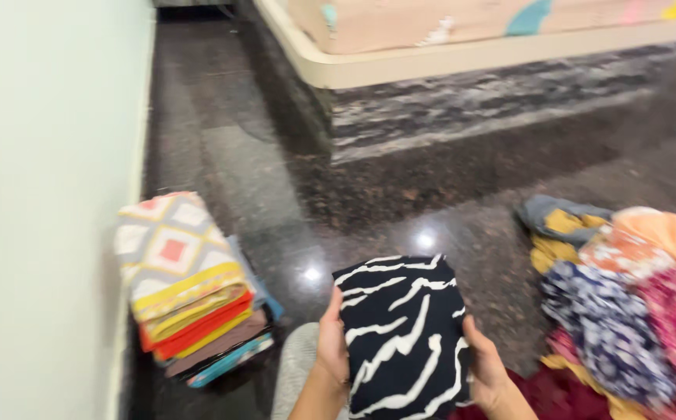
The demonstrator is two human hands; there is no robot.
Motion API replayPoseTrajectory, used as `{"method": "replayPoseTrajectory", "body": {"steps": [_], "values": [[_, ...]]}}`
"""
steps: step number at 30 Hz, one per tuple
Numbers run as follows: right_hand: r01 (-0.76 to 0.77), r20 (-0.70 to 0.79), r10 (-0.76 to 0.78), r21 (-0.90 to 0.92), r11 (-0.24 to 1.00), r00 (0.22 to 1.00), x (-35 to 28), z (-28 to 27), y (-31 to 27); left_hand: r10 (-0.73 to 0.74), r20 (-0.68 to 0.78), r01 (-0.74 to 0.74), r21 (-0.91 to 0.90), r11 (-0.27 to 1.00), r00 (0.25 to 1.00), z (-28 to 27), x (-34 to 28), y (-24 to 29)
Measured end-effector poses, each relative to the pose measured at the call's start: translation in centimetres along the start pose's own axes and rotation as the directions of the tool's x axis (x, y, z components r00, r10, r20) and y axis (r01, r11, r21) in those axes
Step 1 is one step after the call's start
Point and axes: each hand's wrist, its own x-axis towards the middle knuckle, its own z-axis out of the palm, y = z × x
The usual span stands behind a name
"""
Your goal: The person sits on the floor and folds two pieces of clothing by hand. First, a black and white zebra-striped garment is unfolded, smoothed, and folded into a compact rectangle. Then, a pink patterned garment is unfolded, smoothed, and folded similarly.
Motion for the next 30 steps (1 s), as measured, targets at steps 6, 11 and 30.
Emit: {"method": "replayPoseTrajectory", "body": {"steps": [6,11,30], "values": [[0.006,0.038,0.008,-0.340,0.940,0.999,5.3,9.1,3.0,0.063,-0.036,-0.057,0.147,0.987,0.997,-0.1,-6.7,11.4],[0.010,0.136,0.058,-0.453,0.891,0.989,14.3,20.8,4.5,0.299,-0.084,-0.232,0.447,0.864,0.951,1.5,-9.3,24.1],[0.115,0.134,-0.037,-0.632,0.767,0.990,27.1,22.5,17.4,0.884,-0.249,-0.288,0.880,0.377,0.395,-10.5,-11.8,28.9]]}}
